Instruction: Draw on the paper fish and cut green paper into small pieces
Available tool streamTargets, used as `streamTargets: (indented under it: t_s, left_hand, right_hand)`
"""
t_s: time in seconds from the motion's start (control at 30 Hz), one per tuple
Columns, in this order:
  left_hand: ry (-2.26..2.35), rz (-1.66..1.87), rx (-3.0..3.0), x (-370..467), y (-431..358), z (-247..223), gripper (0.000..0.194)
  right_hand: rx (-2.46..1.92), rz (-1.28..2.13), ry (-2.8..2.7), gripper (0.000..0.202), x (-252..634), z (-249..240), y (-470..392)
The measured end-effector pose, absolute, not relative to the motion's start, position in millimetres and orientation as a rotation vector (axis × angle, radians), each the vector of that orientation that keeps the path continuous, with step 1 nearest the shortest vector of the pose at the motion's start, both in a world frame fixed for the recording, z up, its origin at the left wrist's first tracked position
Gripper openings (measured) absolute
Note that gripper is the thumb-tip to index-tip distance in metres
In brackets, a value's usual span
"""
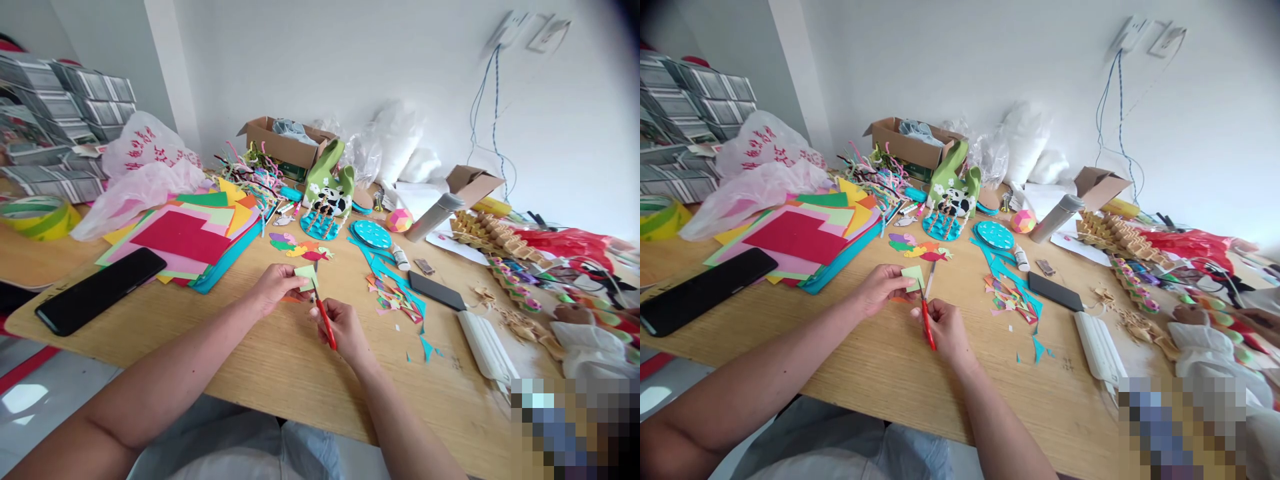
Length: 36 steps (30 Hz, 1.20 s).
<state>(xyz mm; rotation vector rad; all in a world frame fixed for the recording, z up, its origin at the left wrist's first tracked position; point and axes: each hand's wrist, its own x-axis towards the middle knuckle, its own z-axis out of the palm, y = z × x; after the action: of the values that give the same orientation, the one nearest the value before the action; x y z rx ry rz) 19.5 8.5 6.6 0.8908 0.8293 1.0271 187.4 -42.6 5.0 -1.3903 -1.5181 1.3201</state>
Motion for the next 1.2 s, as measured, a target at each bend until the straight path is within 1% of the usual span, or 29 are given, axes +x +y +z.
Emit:
streamTargets:
  t_s: [0.33,0.83,1.2]
  left_hand:
    - [0.811,1.022,0.9,19.2,8.3,6.3,0.028]
    - [0.826,1.005,0.894,19.6,9.2,4.5,0.026]
    - [0.825,1.037,0.884,19.1,7.6,8.3,0.025]
  right_hand:
    - [-1.395,1.33,-1.489,0.047,184.9,5.9,-43.2]
    - [-1.394,1.294,-1.534,0.045,186.4,1.4,-42.0]
    - [-1.429,1.289,-1.534,0.049,184.1,8.4,-44.7]
